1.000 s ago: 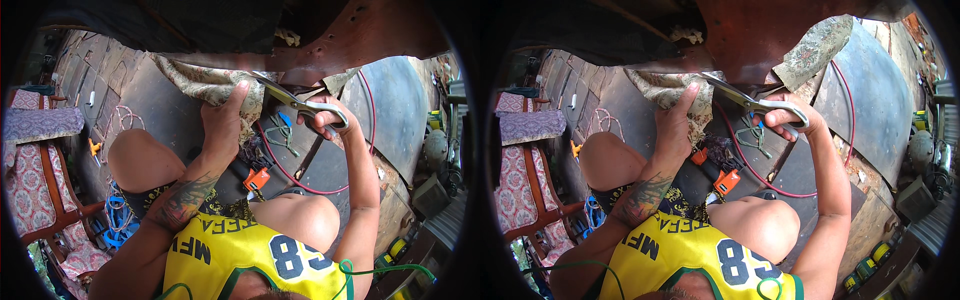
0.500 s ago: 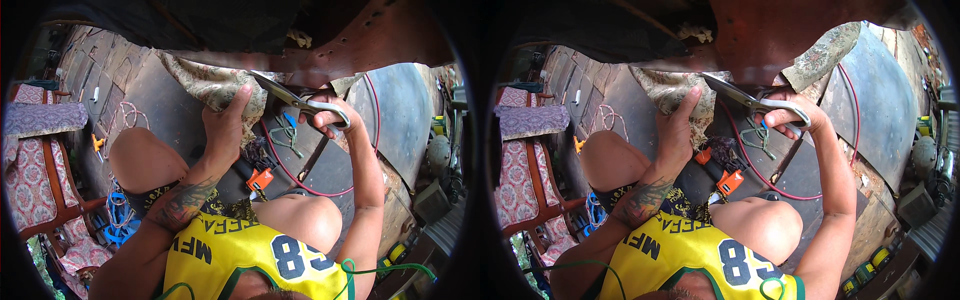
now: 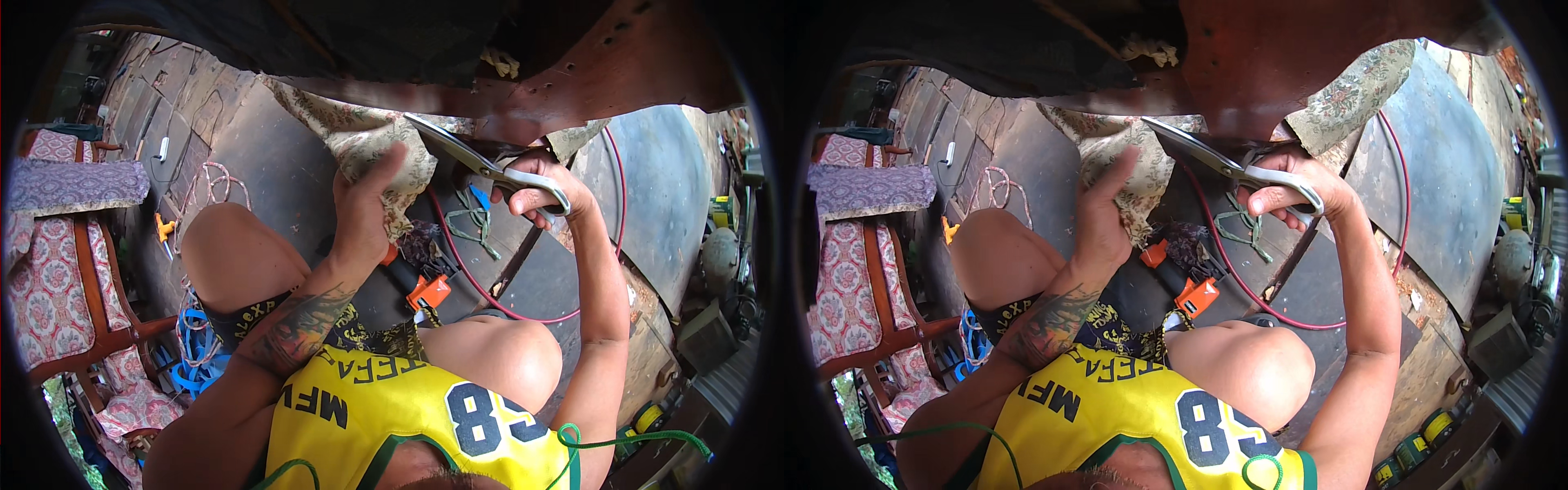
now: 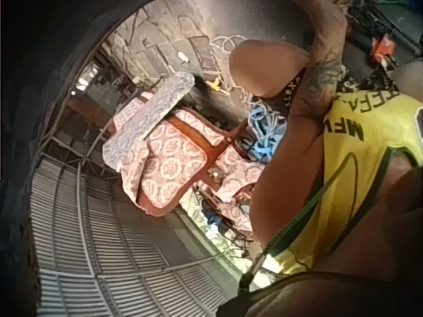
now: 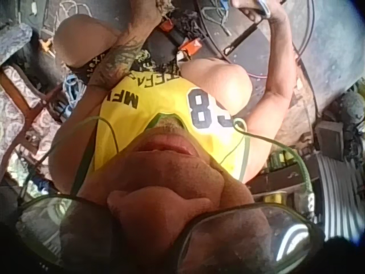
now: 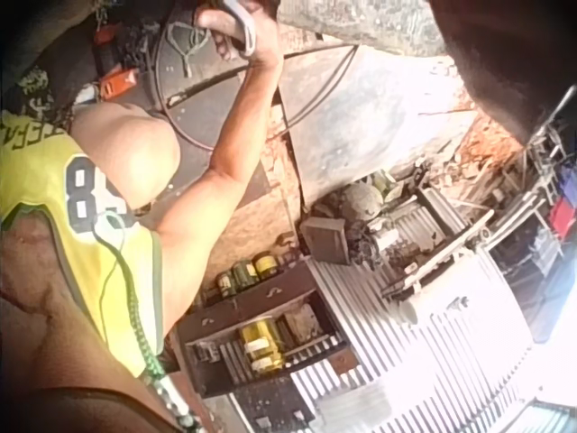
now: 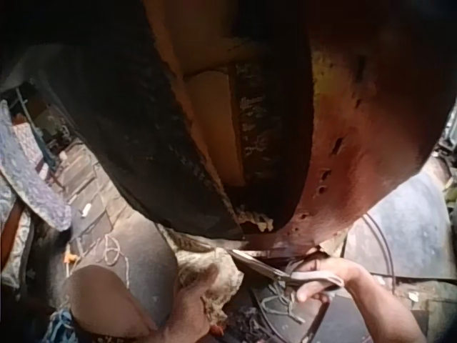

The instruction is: Trimming excess upholstery fabric and securing it to the frame of a wooden chair using scissors and a pneumatic stapler.

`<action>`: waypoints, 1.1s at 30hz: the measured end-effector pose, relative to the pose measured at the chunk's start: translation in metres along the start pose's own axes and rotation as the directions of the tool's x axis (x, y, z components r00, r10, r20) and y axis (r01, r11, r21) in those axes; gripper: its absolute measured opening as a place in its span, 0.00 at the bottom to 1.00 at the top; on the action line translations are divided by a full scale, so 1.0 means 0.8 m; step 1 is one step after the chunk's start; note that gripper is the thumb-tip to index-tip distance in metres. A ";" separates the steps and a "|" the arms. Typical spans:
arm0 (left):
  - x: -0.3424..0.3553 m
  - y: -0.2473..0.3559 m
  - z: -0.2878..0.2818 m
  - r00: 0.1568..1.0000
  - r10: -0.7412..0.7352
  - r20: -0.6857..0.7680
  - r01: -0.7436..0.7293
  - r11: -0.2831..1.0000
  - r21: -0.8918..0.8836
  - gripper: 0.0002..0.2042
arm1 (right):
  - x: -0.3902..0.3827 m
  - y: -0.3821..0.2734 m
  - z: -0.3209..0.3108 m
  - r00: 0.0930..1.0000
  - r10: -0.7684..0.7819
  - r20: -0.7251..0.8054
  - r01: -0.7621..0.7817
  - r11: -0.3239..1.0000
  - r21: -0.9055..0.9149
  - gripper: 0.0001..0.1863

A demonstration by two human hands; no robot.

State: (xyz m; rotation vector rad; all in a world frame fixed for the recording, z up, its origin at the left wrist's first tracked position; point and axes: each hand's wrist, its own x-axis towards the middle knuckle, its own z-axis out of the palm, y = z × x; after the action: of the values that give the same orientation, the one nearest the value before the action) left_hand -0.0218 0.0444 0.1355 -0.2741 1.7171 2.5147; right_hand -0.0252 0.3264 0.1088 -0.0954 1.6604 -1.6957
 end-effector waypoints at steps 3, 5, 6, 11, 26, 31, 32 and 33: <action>0.021 0.018 -0.014 0.956 -0.196 0.220 0.272 0.874 -0.402 0.23 | -0.004 0.000 0.000 1.000 0.010 0.007 -0.010 1.000 0.007 0.24; 0.027 0.047 -0.001 0.902 -0.409 0.137 0.425 0.788 -0.445 0.28 | -0.005 0.000 0.000 0.999 0.017 -0.030 -0.018 1.000 -0.004 0.25; 0.031 0.049 -0.003 0.928 -0.345 0.138 0.369 0.811 -0.454 0.23 | -0.005 -0.001 0.001 1.000 0.015 -0.028 -0.015 1.000 -0.007 0.25; 0.047 0.022 -0.009 0.915 -0.390 0.100 0.403 0.884 -0.238 0.13 | -0.003 0.000 0.003 0.999 -0.009 -0.038 0.008 1.000 -0.024 0.26; 0.047 0.042 -0.017 0.967 -0.238 0.093 0.226 0.967 0.121 0.14 | 0.016 0.019 0.016 0.988 -0.135 0.080 0.106 0.950 0.295 0.25; 0.049 0.042 -0.020 0.961 -0.245 0.126 0.231 0.966 0.112 0.15 | 0.020 0.023 0.013 0.992 -0.101 0.075 0.084 0.977 0.196 0.25; 0.049 0.042 -0.021 0.961 -0.245 0.131 0.233 0.967 0.105 0.15 | 0.021 0.023 0.014 0.992 -0.101 0.079 0.083 0.976 0.202 0.25; 0.049 0.042 -0.022 0.961 -0.244 0.129 0.231 0.967 0.106 0.15 | 0.021 0.023 0.013 0.992 -0.100 0.082 0.082 0.975 0.207 0.26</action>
State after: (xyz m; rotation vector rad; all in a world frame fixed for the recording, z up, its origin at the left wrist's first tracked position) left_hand -0.0642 0.0148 0.1522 -0.2714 1.6307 2.2244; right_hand -0.0231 0.3107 0.0868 -0.1513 1.4263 -1.8915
